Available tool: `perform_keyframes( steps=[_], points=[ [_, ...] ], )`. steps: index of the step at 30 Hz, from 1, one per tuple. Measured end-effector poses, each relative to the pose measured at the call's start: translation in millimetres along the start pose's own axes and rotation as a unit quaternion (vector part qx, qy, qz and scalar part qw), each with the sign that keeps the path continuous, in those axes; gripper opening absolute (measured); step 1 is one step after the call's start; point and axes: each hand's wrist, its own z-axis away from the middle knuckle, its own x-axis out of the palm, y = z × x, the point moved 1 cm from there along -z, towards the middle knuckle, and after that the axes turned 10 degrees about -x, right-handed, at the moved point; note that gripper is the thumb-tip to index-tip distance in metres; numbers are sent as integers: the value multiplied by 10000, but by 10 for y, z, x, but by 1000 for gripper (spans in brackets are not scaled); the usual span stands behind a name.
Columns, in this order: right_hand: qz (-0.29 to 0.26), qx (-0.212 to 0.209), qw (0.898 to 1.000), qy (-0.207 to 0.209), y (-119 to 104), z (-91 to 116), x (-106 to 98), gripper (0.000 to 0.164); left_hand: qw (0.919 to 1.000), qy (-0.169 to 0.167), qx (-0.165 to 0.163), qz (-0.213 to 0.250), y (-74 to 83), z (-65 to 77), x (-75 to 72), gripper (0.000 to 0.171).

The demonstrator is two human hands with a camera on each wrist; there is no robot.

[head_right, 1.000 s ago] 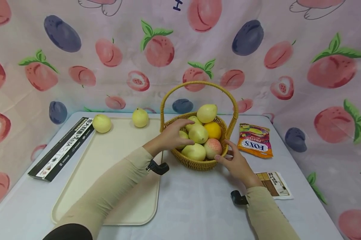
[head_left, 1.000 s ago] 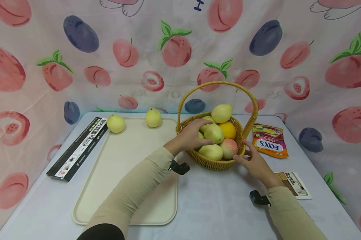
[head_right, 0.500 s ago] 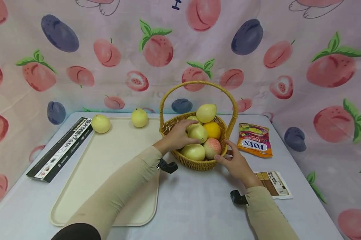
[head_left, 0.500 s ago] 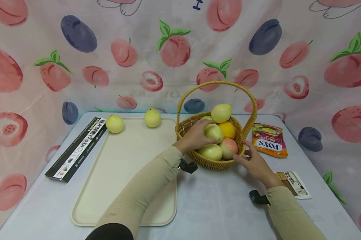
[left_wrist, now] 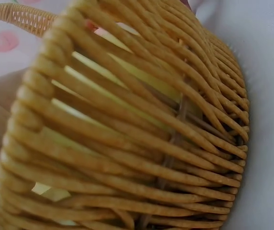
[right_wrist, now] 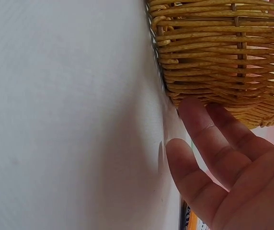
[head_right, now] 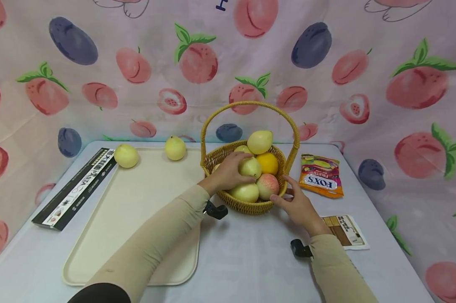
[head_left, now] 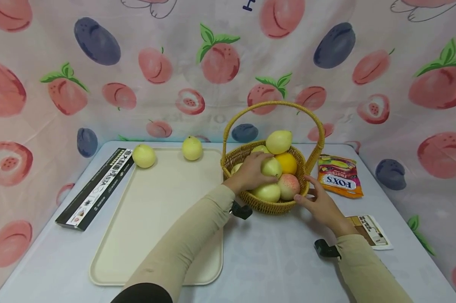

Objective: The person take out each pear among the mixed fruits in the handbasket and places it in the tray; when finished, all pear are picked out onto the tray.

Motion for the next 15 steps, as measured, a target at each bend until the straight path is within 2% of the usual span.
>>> perform_keyframes(
  steps=[15],
  points=[
    [33, 61, 10000, -18, 15, -10, 2, 93, 9979, -4, 76, -639, 62, -65, 2, 77]
  ],
)
